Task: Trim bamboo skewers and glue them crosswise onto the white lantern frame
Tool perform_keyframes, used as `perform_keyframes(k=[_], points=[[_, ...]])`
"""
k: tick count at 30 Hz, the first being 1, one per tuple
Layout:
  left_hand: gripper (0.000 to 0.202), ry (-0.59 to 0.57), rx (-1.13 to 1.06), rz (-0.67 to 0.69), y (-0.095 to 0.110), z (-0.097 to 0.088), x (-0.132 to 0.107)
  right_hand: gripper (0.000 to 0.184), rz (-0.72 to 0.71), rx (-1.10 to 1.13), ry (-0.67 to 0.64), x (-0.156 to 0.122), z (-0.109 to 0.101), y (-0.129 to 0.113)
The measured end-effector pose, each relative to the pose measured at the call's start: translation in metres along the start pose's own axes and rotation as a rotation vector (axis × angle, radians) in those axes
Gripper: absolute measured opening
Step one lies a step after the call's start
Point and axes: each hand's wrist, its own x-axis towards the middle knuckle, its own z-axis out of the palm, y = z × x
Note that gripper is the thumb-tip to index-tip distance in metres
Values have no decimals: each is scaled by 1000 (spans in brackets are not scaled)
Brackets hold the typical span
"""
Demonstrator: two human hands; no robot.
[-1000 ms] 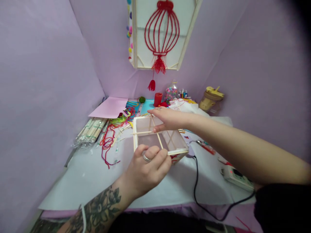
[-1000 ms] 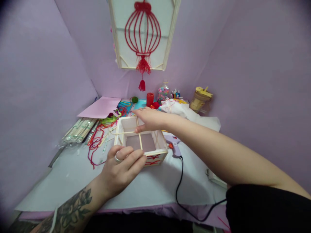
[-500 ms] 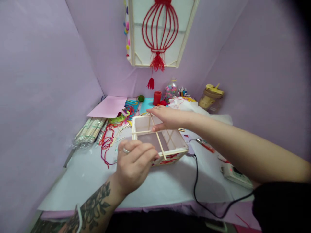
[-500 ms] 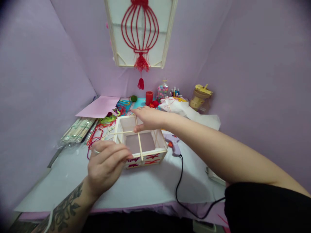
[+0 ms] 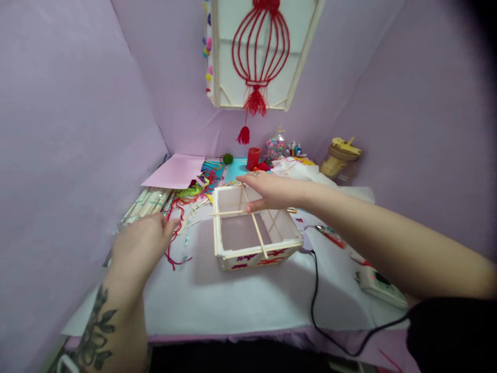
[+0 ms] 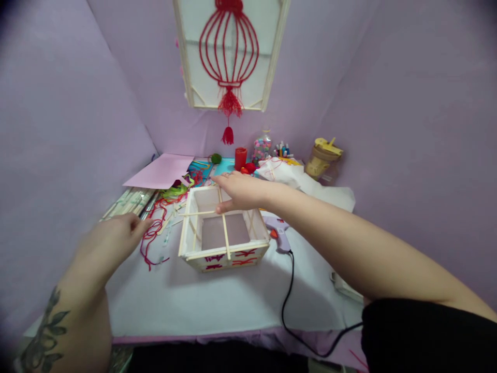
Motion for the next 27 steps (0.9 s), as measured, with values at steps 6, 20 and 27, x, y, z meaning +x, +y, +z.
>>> perform_keyframes(k=[6, 20, 27], points=[[32, -36, -122, -68, 25, 1, -11, 82, 12, 9, -16, 0, 1, 0], [33, 126, -489, 616, 95, -8, -7, 77, -31, -12, 0, -2, 2, -2], [39, 44, -295, 628, 98, -10, -7, 78, -10, -7, 0, -3, 1, -3]])
